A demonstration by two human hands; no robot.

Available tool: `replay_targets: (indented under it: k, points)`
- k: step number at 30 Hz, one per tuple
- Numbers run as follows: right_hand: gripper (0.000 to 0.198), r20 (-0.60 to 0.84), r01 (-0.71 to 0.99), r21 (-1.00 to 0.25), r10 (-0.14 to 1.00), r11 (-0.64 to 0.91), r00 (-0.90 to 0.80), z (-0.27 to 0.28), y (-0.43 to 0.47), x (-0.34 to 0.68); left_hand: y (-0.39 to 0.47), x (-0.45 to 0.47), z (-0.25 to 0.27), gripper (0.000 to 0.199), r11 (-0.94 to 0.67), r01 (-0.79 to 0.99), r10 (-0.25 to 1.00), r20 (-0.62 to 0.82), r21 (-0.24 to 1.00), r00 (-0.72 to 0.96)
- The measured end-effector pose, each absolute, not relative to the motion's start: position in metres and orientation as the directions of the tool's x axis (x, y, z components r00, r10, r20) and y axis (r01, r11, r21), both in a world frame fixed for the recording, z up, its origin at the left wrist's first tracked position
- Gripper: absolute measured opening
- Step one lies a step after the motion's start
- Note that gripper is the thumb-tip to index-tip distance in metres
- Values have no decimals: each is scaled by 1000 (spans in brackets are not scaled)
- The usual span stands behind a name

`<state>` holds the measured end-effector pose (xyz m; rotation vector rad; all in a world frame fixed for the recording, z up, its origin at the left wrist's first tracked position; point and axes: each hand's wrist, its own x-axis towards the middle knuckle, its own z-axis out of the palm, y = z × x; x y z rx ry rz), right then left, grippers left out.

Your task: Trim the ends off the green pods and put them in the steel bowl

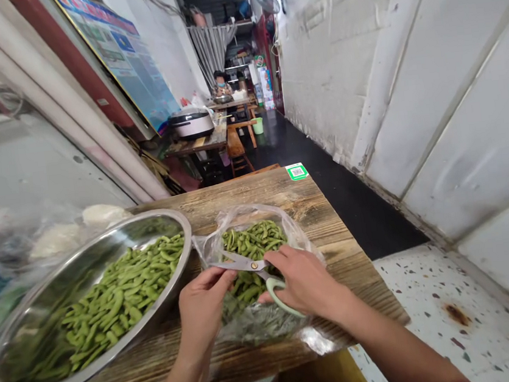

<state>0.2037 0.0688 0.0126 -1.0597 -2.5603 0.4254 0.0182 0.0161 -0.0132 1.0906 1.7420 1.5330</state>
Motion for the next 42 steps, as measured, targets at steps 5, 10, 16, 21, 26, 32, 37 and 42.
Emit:
replay_targets:
  k: [5,10,16,21,26,32,37,42]
  points:
    - [55,173,609,-402,710,684,-683,12,60,209,10,22,-8,12,0,305,872,149,952,-466]
    - [54,164,610,-378,699,696,-696,7,56,213,8,27,-8,7,-16,302,877,159,953,-454]
    - [46,153,638,-435,751,635,-643,-6,58,219,13,30,-19,19,106,-27,868,-105,994,-485]
    - [44,67,636,-620,839,459,-541,-4,51,220,15,28,-13,23,6,-466,893,-214,885,-395]
    - [51,-9,610,-683,830,403,-558,3,42,218,10,33,-7,12,33,-654,862,-353,755,-363]
    - [52,43,597,-651,807,470,-589,7,38,217,7,41,-4,9,47,-720,862,-393,692,-320]
    - [56,44,610,-621,799,492,-599,8,37,216,5,44,-2,15,72,-767,859,-431,637,-277]
    - [55,53,612,-606,794,508,-606,9,35,216,4,46,-3,19,33,-869,849,-472,493,-236]
